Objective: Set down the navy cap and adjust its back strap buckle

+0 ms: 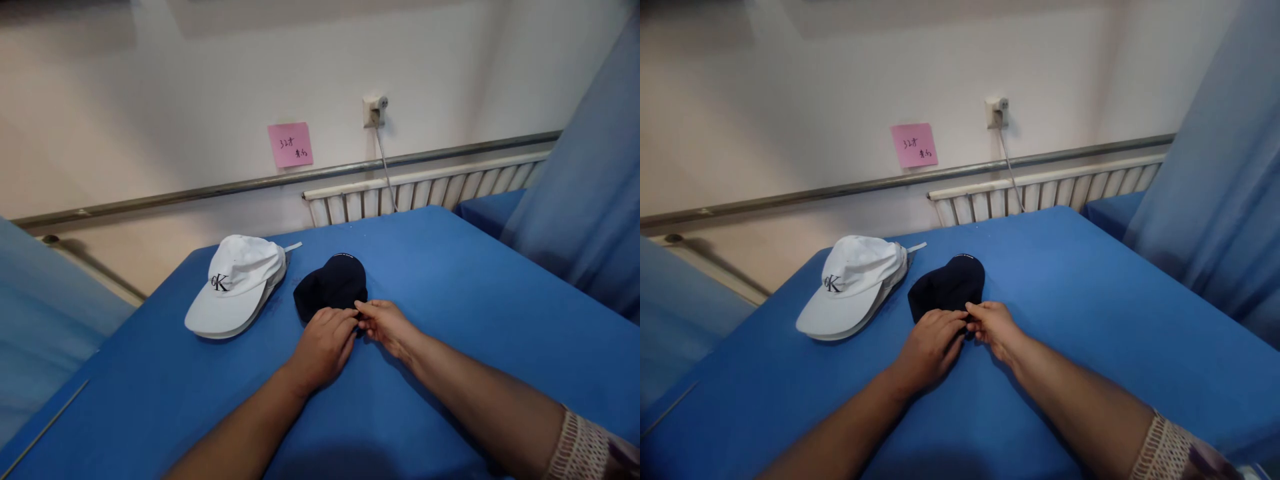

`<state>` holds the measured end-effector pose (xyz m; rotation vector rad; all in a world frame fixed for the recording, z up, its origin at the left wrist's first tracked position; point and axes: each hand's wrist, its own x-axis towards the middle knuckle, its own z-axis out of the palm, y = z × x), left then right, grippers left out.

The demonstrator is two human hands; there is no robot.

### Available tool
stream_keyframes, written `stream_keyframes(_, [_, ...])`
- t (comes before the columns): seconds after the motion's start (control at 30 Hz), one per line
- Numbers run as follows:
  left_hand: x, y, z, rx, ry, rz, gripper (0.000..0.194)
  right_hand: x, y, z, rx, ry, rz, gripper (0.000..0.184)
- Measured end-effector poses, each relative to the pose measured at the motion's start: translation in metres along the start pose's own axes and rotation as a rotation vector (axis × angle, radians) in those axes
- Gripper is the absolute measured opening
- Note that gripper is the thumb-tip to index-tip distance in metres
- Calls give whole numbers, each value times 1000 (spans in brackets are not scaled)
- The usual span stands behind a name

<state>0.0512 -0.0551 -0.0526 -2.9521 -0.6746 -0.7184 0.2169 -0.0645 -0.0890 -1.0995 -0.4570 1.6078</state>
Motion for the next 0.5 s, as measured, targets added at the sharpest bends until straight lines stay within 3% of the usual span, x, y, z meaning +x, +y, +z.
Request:
stream_keyframes(0.27, [-3, -9, 8, -270, 119, -270, 8, 3, 2, -2, 88, 17, -9, 22])
stream_keyframes(0.5, [-3, -5, 10, -371, 12, -201, 14, 1, 3, 1, 7, 30, 5, 27])
